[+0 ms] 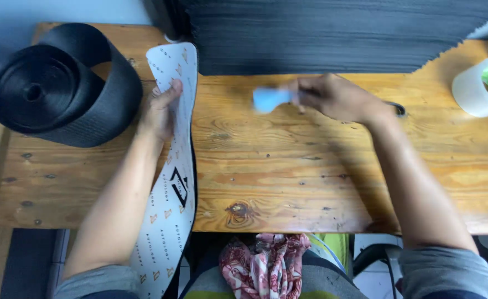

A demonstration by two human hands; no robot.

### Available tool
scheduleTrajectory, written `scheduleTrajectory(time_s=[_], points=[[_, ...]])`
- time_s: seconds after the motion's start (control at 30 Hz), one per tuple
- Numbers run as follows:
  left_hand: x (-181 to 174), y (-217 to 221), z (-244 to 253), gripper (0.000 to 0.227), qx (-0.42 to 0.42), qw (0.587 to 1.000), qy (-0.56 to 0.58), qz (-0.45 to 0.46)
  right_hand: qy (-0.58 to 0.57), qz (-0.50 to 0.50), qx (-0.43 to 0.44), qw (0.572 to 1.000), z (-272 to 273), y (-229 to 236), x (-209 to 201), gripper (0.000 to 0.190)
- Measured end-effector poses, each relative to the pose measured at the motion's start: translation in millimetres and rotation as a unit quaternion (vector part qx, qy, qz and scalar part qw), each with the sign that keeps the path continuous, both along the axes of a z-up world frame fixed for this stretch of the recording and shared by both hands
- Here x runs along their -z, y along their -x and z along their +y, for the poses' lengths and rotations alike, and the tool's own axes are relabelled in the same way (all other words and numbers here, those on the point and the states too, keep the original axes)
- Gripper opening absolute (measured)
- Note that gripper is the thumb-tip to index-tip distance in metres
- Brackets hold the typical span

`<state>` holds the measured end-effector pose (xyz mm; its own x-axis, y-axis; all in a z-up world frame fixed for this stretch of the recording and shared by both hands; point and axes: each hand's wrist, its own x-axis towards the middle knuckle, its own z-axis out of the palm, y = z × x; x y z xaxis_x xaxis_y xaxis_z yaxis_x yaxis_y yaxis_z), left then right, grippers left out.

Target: The person cleans a wooden table with a brush, then unfolds a piece of black fabric with a white backing. They align the fabric on the table and use scissors to cut a strip from a larger roll of the same material.

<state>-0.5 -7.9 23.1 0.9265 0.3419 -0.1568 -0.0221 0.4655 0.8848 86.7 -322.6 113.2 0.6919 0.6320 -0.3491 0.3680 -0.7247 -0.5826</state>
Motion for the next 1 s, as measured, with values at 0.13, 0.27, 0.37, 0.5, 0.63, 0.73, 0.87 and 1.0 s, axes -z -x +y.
scheduleTrajectory(time_s=[0.13,0.27,0.37,0.5,0.63,0.73,0.87,1.0], points=[[9.7,4.4,-6.4,0.024,0.033,0.999,0.028,-0.02,-0.06,-0.102,0.007,0.993,18.4,6.5,45.3,0.031],[18.7,5.3,11.8,0.025,0.075,0.991,0.077,-0.076,0.065,0.185,-0.198,0.96,29.7,59.5,4.7,0.044],[49.6,2.5,28.8,0.022,0.163,0.967,0.135,-0.139,0.037,0.149,-0.162,0.975,27.4,62.8,-6.4,0.033],[67.2,-12.1,57.7,0.02,0.301,0.885,0.242,-0.261,-0.166,-0.038,-0.05,0.984,39.1,48.9,37.3,0.034],[66.4,-7.9,68.9,0.021,0.278,0.892,0.195,-0.3,-0.237,-0.044,-0.093,0.966,91.9,56.7,69.8,0.033],[68.2,-8.8,75.4,0.02,0.283,0.881,0.206,-0.319,-0.255,-0.039,-0.124,0.958,129.2,49.6,84.5,0.032],[76.9,-19.7,71.6,0.021,0.339,0.858,0.272,-0.275,-0.133,0.082,-0.257,0.954,94.7,47.3,60.5,0.02],[-4.3,14.3,4.0,0.021,0.05,0.998,-0.017,-0.023,0.13,0.198,-0.328,0.915,5.8,72.5,-6.1,0.019]])
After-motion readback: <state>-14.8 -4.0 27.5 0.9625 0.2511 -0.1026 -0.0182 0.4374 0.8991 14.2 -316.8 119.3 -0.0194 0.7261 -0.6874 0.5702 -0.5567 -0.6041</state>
